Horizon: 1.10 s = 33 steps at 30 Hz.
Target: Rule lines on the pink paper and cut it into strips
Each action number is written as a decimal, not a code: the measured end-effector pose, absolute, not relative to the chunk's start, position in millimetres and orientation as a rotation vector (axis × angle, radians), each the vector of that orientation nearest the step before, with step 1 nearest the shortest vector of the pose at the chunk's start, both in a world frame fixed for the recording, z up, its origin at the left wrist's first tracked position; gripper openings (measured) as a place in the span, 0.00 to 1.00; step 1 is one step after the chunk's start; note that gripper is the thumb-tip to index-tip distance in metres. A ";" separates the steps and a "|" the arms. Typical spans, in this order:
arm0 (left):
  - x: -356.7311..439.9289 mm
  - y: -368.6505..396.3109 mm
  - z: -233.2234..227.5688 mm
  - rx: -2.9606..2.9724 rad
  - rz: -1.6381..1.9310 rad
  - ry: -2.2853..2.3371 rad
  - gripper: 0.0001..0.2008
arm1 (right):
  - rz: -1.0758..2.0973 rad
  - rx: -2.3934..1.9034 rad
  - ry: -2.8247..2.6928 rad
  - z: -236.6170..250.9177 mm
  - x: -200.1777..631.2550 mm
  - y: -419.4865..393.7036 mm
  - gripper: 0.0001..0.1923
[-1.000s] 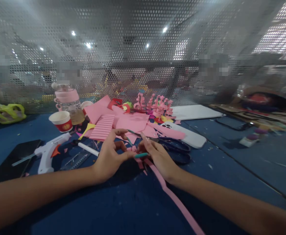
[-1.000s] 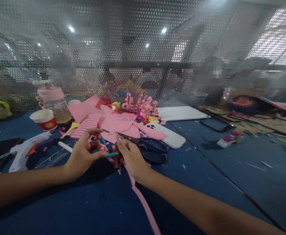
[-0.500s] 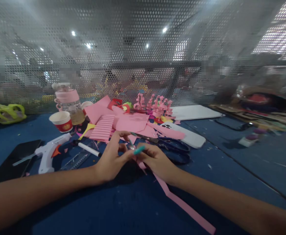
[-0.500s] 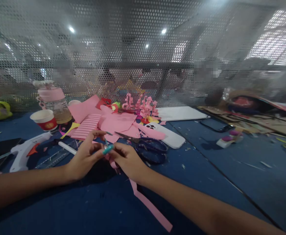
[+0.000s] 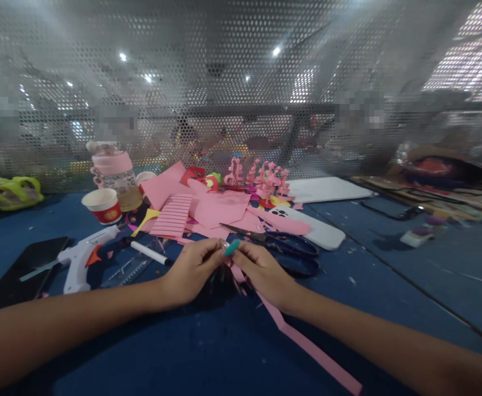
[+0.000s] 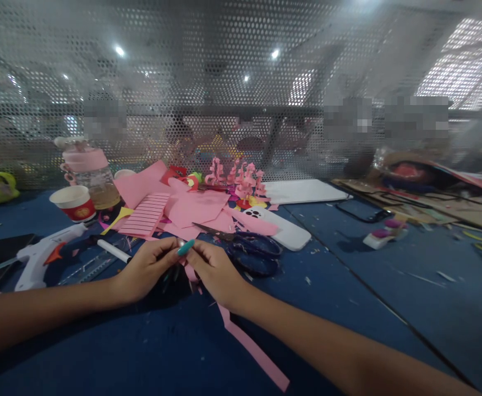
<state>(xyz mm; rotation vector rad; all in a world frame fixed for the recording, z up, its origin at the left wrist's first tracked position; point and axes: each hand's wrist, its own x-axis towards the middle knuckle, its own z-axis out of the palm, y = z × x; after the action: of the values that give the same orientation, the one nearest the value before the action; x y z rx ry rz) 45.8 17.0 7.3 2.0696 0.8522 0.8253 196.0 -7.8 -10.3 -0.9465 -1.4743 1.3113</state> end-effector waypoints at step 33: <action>45.0 16.9 6.8 2.056 0.783 0.845 0.16 | 1.321 -0.948 -1.554 -9.1 196.0 -10.6 0.21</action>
<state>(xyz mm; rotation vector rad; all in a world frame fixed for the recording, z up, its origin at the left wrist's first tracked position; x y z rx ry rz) 45.0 16.9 6.8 2.0564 0.8454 0.7834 196.0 -10.6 -9.1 -0.9478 -1.5543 1.3210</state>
